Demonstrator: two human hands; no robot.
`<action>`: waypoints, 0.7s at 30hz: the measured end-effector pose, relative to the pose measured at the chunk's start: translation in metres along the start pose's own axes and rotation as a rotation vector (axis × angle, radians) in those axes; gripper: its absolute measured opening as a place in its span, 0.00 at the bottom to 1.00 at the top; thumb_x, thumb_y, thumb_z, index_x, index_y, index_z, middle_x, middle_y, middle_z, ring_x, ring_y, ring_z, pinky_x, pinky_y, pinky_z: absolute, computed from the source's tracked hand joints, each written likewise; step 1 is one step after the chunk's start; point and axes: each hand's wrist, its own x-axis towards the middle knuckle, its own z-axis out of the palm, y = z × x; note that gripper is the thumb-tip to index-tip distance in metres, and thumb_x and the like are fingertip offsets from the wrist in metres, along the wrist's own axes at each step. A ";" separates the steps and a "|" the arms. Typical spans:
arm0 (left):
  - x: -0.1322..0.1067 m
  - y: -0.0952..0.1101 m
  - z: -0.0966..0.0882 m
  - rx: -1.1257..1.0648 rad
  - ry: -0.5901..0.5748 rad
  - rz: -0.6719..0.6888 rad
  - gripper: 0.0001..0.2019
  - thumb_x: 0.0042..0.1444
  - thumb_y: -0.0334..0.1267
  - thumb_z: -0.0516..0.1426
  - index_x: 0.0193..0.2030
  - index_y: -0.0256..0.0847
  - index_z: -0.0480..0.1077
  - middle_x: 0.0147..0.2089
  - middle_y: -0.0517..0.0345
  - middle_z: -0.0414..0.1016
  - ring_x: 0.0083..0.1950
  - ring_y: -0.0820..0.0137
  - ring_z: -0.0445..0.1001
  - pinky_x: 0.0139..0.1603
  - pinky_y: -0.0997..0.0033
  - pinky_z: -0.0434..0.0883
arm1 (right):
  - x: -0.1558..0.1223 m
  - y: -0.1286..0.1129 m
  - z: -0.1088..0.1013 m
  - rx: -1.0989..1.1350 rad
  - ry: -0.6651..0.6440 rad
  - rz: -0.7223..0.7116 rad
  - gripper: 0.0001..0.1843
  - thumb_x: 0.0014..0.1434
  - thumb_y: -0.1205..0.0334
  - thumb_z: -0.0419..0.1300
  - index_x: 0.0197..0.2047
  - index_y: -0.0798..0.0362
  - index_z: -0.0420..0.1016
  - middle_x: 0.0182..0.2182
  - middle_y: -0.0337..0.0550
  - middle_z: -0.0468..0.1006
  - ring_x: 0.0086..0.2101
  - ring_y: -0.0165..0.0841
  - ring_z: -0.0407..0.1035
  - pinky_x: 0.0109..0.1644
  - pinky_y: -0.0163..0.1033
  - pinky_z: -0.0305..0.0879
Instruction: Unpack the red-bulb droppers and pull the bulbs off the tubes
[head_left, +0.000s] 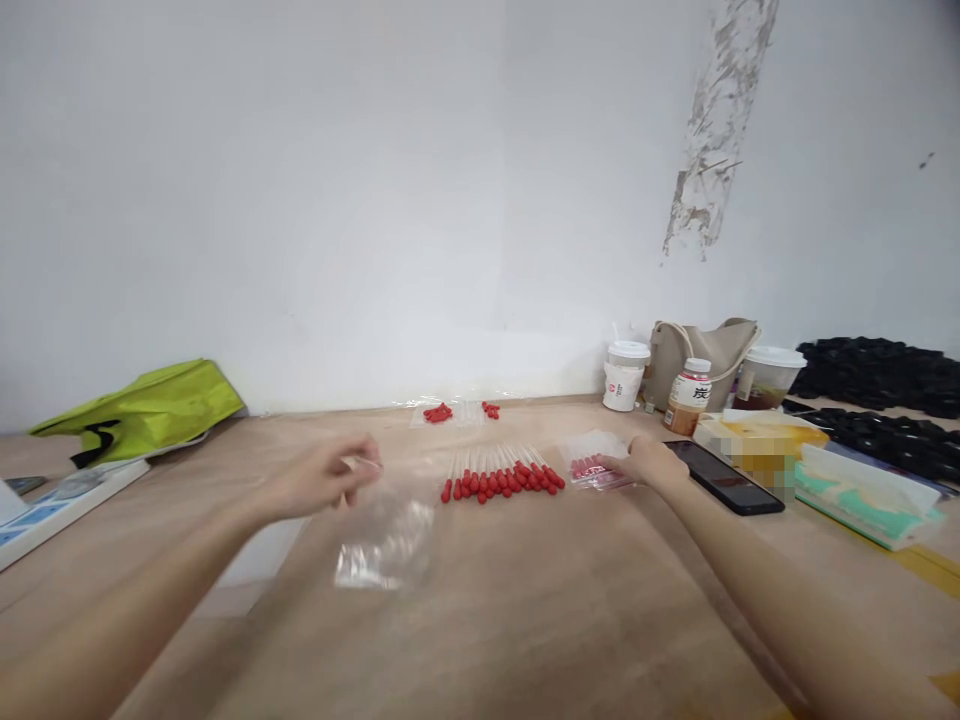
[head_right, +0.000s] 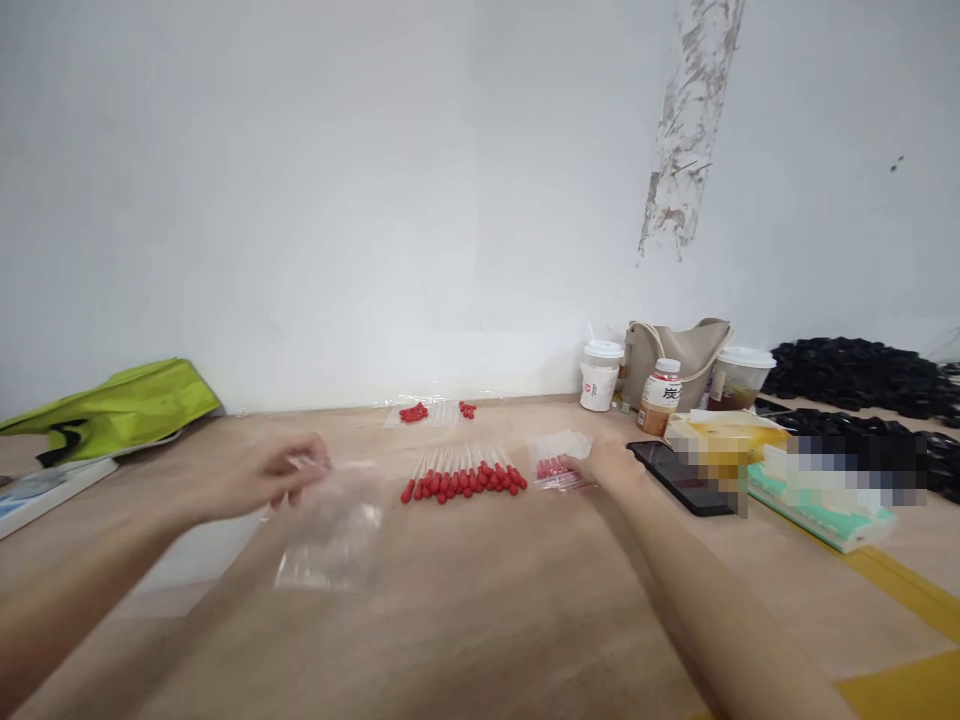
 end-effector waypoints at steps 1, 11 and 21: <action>-0.009 -0.008 -0.018 -0.003 0.171 0.036 0.16 0.49 0.52 0.53 0.35 0.40 0.62 0.33 0.58 0.70 0.31 0.70 0.71 0.30 0.73 0.68 | 0.003 0.001 0.002 0.006 -0.015 0.000 0.34 0.40 0.35 0.56 0.39 0.58 0.73 0.41 0.61 0.72 0.42 0.49 0.68 0.40 0.47 0.63; -0.112 -0.150 -0.028 0.165 0.295 -0.225 0.14 0.48 0.53 0.51 0.29 0.45 0.66 0.46 0.64 0.74 0.52 0.64 0.66 0.55 0.65 0.59 | 0.016 0.004 0.017 0.145 -0.074 0.008 0.22 0.40 0.44 0.61 0.27 0.55 0.74 0.29 0.51 0.76 0.34 0.42 0.70 0.35 0.42 0.64; -0.075 -0.077 -0.027 0.417 0.021 -0.209 0.17 0.37 0.32 0.46 0.34 0.43 0.69 0.41 0.64 0.72 0.46 0.64 0.66 0.48 0.69 0.60 | 0.015 0.002 0.002 0.400 0.241 -0.011 0.16 0.56 0.55 0.46 0.33 0.57 0.69 0.32 0.51 0.73 0.35 0.37 0.68 0.33 0.37 0.60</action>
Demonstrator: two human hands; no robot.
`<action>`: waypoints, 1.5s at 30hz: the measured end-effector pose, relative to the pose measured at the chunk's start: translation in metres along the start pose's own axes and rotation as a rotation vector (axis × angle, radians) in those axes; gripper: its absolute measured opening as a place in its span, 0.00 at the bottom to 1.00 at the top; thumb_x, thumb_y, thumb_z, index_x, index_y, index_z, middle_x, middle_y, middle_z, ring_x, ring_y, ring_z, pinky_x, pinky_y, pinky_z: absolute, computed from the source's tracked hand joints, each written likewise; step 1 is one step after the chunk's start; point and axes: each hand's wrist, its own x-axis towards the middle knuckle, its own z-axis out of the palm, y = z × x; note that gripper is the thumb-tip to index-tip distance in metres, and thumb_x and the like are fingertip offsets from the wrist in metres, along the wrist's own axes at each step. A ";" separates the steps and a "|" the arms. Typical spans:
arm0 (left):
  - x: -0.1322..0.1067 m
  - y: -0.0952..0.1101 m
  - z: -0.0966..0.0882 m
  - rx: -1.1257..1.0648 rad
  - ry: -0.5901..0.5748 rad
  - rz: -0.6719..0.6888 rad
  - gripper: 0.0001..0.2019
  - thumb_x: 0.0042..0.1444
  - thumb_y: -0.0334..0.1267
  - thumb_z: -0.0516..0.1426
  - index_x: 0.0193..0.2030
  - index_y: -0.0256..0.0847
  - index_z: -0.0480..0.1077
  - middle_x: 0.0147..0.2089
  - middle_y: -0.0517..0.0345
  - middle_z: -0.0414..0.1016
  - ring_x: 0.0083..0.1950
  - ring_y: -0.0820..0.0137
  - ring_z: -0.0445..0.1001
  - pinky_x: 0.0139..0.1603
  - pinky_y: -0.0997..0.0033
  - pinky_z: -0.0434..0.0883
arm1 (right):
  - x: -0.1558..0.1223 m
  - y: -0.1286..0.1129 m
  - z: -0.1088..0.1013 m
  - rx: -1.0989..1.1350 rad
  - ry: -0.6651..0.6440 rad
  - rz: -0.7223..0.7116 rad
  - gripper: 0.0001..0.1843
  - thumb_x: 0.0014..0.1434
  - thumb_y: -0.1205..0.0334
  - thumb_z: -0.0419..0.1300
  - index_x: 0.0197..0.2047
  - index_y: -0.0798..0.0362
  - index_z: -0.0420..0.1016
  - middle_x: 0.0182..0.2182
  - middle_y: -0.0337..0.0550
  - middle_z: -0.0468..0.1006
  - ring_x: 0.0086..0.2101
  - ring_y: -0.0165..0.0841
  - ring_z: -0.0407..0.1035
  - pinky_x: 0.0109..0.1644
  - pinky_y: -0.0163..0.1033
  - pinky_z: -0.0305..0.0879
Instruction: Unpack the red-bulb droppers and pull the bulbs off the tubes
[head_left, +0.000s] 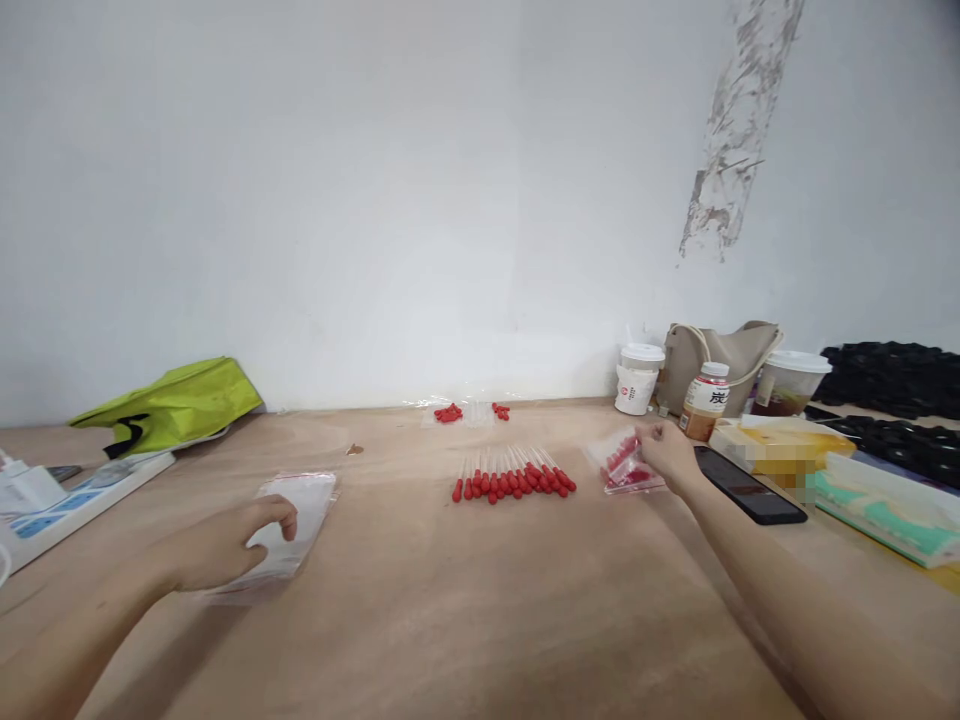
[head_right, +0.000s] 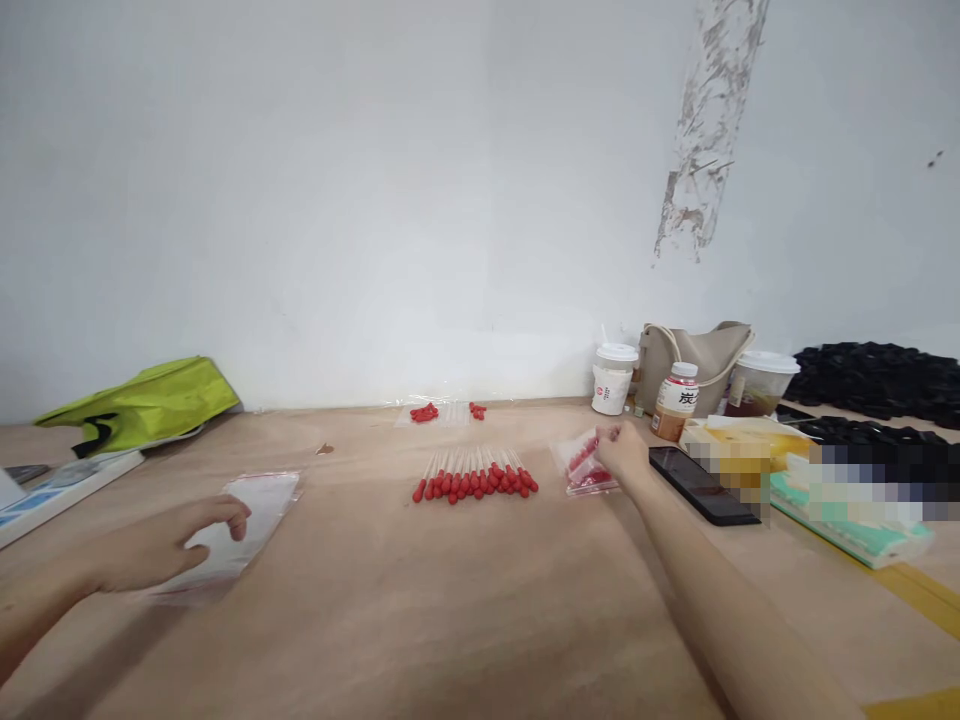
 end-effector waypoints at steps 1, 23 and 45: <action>0.005 0.012 -0.003 0.000 -0.038 0.007 0.16 0.38 0.31 0.47 0.34 0.43 0.70 0.39 0.64 0.73 0.44 0.65 0.67 0.46 0.70 0.61 | -0.002 -0.006 -0.004 0.055 0.067 -0.020 0.16 0.57 0.54 0.45 0.35 0.57 0.67 0.34 0.51 0.73 0.36 0.37 0.67 0.34 0.36 0.60; 0.015 0.156 0.096 -0.385 -0.109 0.781 0.21 0.51 0.43 0.56 0.53 0.46 0.64 0.54 0.51 0.66 0.55 0.61 0.63 0.56 0.60 0.58 | -0.146 -0.070 0.035 0.625 -1.116 -0.580 0.23 0.40 0.45 0.64 0.25 0.53 0.59 0.17 0.29 0.61 0.19 0.23 0.55 0.20 0.28 0.51; 0.040 0.149 0.117 -0.633 -0.193 0.093 0.24 0.48 0.58 0.51 0.35 0.36 0.66 0.22 0.63 0.65 0.21 0.74 0.63 0.22 0.76 0.59 | -0.190 -0.087 0.031 0.358 -0.643 -0.482 0.11 0.53 0.56 0.54 0.38 0.52 0.63 0.23 0.36 0.71 0.19 0.27 0.64 0.23 0.32 0.56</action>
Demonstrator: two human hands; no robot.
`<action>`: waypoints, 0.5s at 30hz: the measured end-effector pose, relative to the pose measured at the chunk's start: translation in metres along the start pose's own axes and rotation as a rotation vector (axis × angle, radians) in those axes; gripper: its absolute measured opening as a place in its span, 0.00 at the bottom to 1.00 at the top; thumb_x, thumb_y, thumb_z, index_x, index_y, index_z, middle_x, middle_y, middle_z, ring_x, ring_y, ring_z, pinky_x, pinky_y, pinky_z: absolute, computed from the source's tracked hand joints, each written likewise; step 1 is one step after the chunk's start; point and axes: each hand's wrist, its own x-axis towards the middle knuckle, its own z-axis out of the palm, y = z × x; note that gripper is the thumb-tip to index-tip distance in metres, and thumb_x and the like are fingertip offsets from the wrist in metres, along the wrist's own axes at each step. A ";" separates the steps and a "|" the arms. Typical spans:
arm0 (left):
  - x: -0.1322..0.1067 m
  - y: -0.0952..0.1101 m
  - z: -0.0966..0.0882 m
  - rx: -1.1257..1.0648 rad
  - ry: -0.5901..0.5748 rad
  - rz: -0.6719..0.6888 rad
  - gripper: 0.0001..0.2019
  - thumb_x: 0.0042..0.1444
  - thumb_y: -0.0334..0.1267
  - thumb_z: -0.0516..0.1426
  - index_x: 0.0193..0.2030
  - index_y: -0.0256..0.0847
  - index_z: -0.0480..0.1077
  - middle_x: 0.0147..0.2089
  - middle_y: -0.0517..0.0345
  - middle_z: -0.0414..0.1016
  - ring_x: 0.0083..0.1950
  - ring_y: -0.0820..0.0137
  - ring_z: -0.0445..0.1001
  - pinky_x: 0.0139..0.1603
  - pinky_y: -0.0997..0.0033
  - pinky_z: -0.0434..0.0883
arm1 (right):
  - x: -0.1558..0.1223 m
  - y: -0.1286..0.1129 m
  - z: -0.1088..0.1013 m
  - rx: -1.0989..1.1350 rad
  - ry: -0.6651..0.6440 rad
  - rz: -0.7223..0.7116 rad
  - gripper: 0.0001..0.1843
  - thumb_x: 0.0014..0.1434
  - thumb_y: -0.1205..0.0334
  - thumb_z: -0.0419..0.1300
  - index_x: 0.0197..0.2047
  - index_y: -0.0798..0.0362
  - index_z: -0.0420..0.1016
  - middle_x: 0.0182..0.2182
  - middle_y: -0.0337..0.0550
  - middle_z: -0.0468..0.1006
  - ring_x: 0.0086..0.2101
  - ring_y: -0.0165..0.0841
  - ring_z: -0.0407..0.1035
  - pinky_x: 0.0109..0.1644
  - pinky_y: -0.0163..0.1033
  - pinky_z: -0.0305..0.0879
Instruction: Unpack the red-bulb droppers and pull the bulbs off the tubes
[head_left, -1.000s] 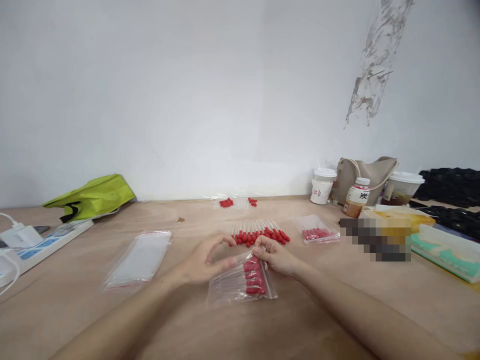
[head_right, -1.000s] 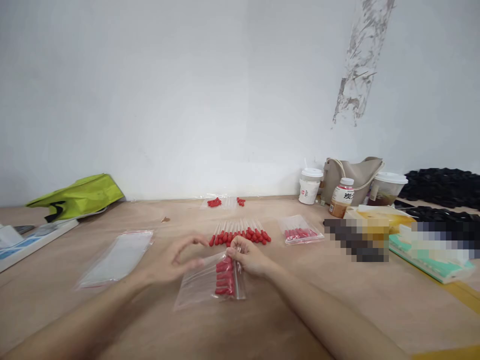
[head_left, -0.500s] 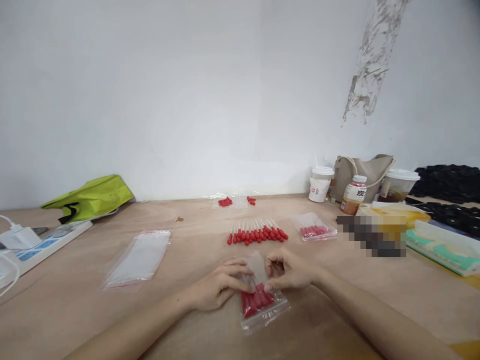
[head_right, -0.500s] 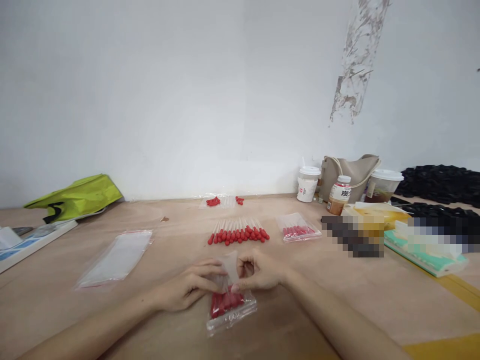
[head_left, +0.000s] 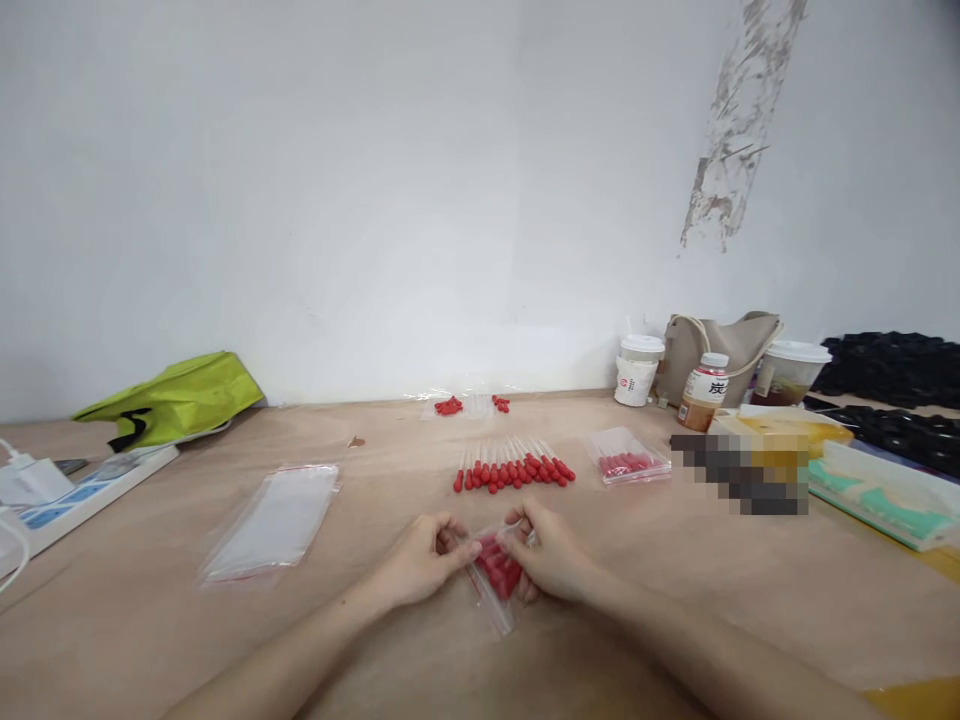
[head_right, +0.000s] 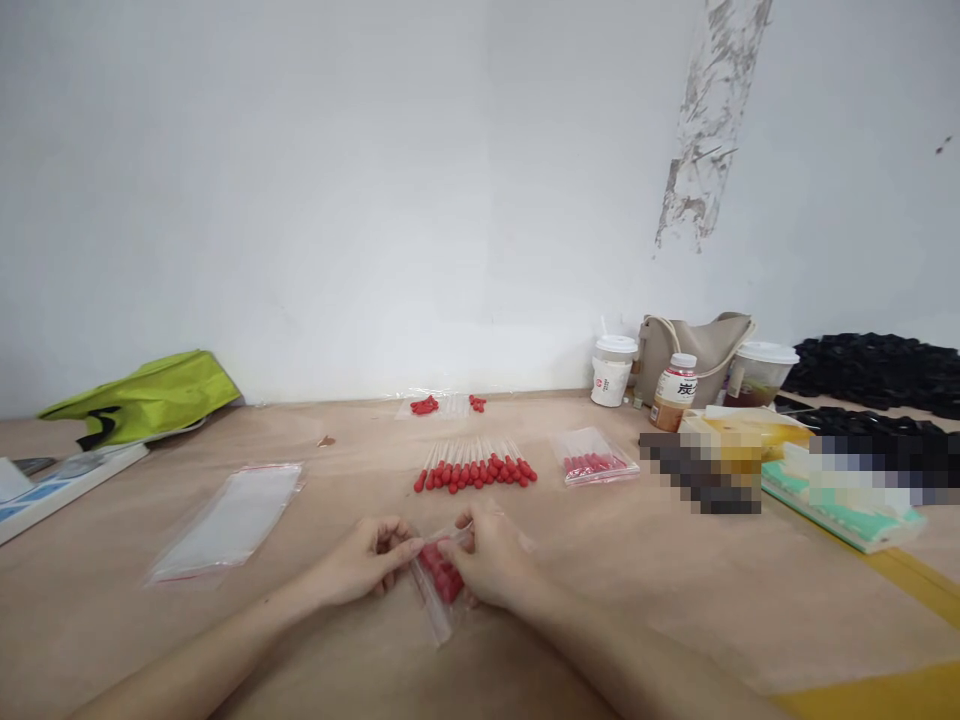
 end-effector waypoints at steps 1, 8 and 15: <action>-0.001 0.001 0.001 0.016 0.042 0.012 0.25 0.46 0.58 0.53 0.38 0.35 0.66 0.24 0.62 0.66 0.24 0.73 0.64 0.24 0.75 0.60 | 0.003 0.001 0.000 0.027 0.002 0.008 0.10 0.55 0.58 0.52 0.39 0.52 0.62 0.22 0.35 0.71 0.18 0.26 0.63 0.22 0.32 0.56; 0.009 -0.008 0.001 0.168 0.086 0.114 0.24 0.32 0.49 0.64 0.36 0.38 0.68 0.33 0.60 0.66 0.32 0.71 0.63 0.29 0.75 0.59 | 0.011 0.010 -0.026 -0.232 -0.067 -0.441 0.20 0.43 0.47 0.63 0.37 0.50 0.71 0.35 0.41 0.69 0.37 0.34 0.64 0.39 0.38 0.60; 0.015 -0.006 0.006 -0.313 -0.087 0.099 0.21 0.41 0.47 0.62 0.36 0.39 0.59 0.26 0.66 0.64 0.28 0.76 0.64 0.30 0.75 0.61 | 0.012 0.020 -0.011 -0.270 0.038 -0.327 0.25 0.46 0.41 0.58 0.41 0.51 0.69 0.36 0.42 0.66 0.33 0.33 0.65 0.36 0.37 0.60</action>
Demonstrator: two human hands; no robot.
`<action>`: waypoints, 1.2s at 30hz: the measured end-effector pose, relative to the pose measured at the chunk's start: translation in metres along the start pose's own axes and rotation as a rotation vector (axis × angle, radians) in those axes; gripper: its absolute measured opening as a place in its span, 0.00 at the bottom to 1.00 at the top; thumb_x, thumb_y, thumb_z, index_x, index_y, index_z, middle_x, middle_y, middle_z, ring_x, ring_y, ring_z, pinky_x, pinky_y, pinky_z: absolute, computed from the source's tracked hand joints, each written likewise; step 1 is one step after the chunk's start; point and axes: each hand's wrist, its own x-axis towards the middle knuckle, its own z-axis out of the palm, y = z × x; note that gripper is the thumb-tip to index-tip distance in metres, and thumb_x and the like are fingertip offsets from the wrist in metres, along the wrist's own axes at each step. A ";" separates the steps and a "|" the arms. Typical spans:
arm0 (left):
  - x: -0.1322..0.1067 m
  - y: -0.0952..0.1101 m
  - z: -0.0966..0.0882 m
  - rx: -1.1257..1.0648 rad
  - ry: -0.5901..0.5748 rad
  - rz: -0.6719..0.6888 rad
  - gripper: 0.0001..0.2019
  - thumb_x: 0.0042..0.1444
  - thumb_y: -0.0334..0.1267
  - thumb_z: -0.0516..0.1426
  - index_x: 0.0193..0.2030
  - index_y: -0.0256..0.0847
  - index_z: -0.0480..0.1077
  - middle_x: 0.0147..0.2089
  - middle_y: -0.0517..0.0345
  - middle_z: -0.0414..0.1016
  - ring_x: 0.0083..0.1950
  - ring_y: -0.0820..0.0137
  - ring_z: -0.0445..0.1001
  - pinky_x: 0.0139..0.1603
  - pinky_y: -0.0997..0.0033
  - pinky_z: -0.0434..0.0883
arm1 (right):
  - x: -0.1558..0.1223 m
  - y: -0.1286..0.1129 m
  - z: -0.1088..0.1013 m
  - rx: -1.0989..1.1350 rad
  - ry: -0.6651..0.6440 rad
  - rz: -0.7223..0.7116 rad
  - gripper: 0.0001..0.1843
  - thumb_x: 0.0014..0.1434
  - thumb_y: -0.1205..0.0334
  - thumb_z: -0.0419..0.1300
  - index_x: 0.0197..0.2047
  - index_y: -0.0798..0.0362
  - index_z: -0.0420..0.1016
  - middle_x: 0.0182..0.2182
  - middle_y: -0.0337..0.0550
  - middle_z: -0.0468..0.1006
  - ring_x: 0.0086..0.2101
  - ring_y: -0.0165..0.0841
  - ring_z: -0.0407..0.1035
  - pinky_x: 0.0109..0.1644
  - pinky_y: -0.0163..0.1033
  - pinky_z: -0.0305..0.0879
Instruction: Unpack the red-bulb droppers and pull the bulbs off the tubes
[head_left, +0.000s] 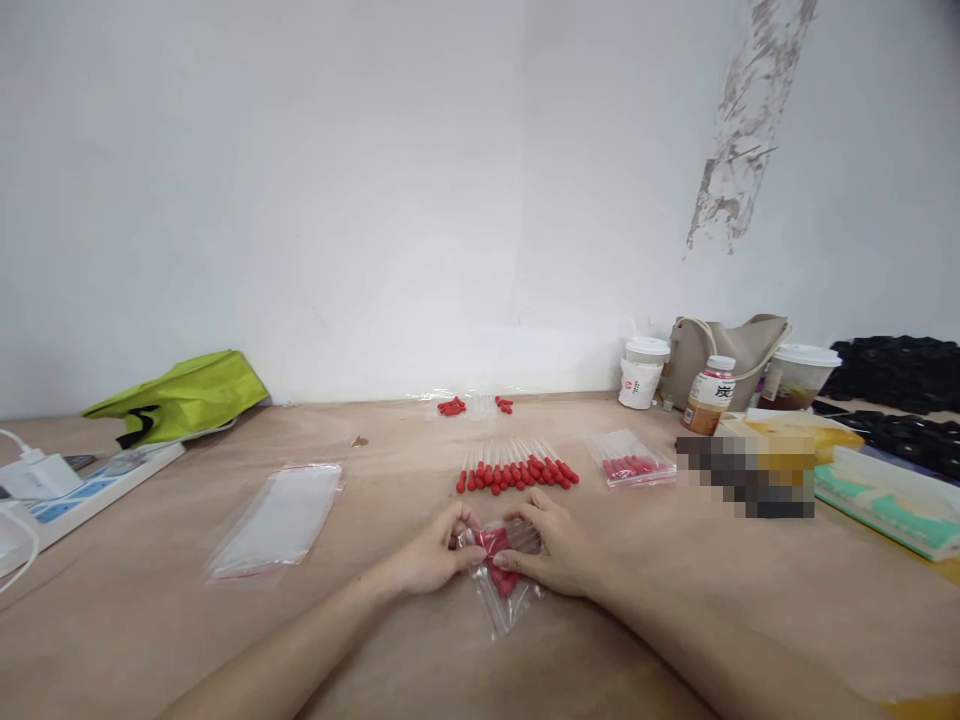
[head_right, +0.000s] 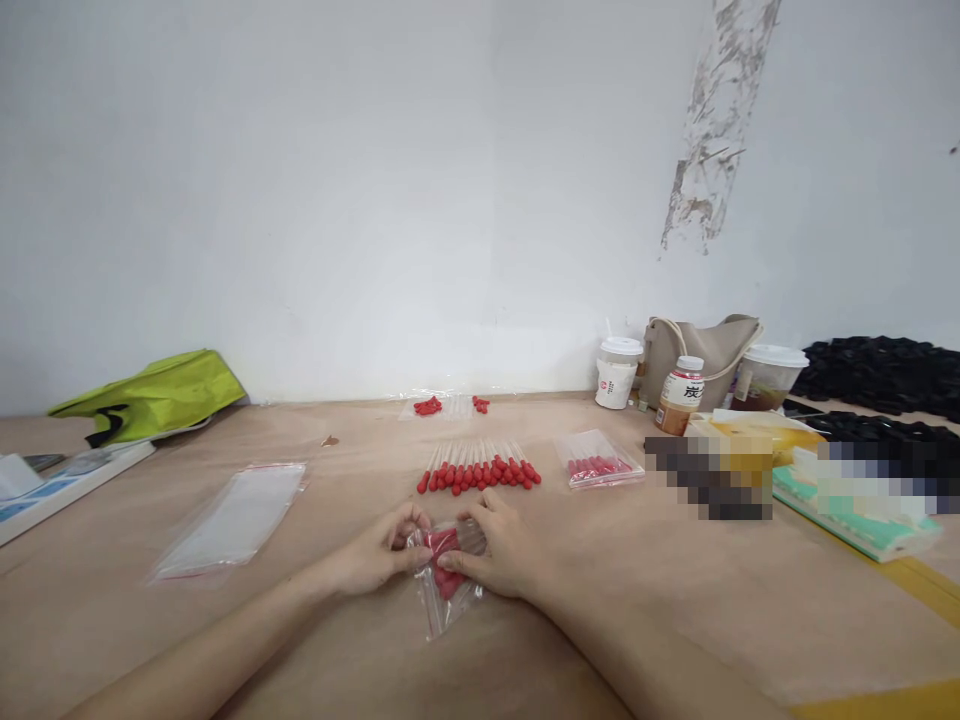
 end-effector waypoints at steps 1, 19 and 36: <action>-0.001 0.002 0.002 -0.110 0.023 -0.033 0.22 0.40 0.48 0.62 0.37 0.39 0.57 0.26 0.67 0.64 0.27 0.77 0.65 0.31 0.75 0.62 | 0.000 0.000 0.003 -0.037 0.032 0.041 0.24 0.47 0.41 0.57 0.40 0.51 0.69 0.36 0.42 0.67 0.33 0.33 0.65 0.35 0.37 0.60; 0.005 0.009 0.011 -0.552 0.213 -0.157 0.30 0.27 0.37 0.69 0.39 0.35 0.62 0.22 0.63 0.72 0.27 0.71 0.74 0.37 0.68 0.70 | 0.006 0.003 0.011 -0.097 0.249 0.181 0.11 0.57 0.55 0.51 0.33 0.52 0.68 0.30 0.39 0.72 0.31 0.30 0.66 0.33 0.34 0.55; 0.011 0.008 0.012 -0.478 0.065 -0.034 0.16 0.31 0.35 0.68 0.30 0.33 0.73 0.29 0.57 0.76 0.32 0.71 0.73 0.38 0.71 0.66 | 0.039 -0.012 -0.022 -0.332 -0.179 -0.552 0.28 0.51 0.73 0.53 0.53 0.38 0.63 0.51 0.37 0.64 0.39 0.29 0.66 0.31 0.30 0.59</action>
